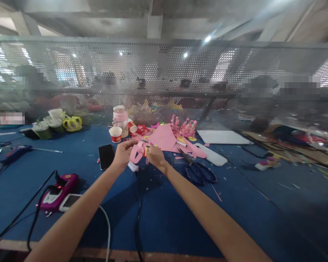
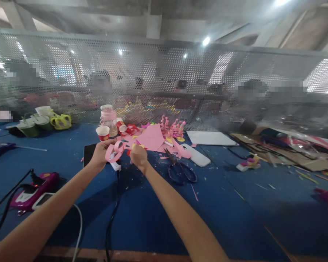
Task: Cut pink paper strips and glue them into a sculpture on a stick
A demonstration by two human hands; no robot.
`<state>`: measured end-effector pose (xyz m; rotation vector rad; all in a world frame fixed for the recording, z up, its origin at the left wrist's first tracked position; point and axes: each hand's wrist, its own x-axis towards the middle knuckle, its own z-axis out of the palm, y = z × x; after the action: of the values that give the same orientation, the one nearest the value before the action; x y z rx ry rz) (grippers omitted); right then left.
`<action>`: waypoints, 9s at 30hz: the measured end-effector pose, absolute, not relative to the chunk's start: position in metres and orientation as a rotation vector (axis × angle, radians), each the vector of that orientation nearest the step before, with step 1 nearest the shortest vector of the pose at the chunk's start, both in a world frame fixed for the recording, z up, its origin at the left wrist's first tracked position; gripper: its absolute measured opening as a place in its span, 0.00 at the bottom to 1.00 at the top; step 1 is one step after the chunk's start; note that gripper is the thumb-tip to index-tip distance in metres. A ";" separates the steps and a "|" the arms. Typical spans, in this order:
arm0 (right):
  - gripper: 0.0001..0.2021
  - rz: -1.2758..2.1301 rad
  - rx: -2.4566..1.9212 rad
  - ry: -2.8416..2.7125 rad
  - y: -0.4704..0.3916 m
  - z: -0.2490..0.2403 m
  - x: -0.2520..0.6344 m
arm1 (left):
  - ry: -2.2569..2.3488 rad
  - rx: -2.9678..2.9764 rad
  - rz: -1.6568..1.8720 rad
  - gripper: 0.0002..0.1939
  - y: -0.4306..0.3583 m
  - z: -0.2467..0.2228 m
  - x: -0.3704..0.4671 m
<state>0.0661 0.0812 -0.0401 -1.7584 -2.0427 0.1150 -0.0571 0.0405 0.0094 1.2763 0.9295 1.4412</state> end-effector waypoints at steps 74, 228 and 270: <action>0.11 0.920 -1.006 -1.682 -0.011 -0.036 0.162 | 0.923 2.088 0.830 0.04 0.024 -0.006 -0.040; 0.20 1.013 -0.970 -1.218 -0.011 -0.050 0.132 | 1.238 1.445 1.176 0.05 0.027 -0.028 -0.032; 0.23 1.146 -0.914 -1.267 -0.022 -0.048 0.118 | 0.847 1.429 1.315 0.10 0.013 -0.026 -0.020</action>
<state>0.1178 -0.0223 -0.0482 -0.9137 -1.2670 1.1458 -0.0204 0.0129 -0.0256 1.4291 0.8468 1.3149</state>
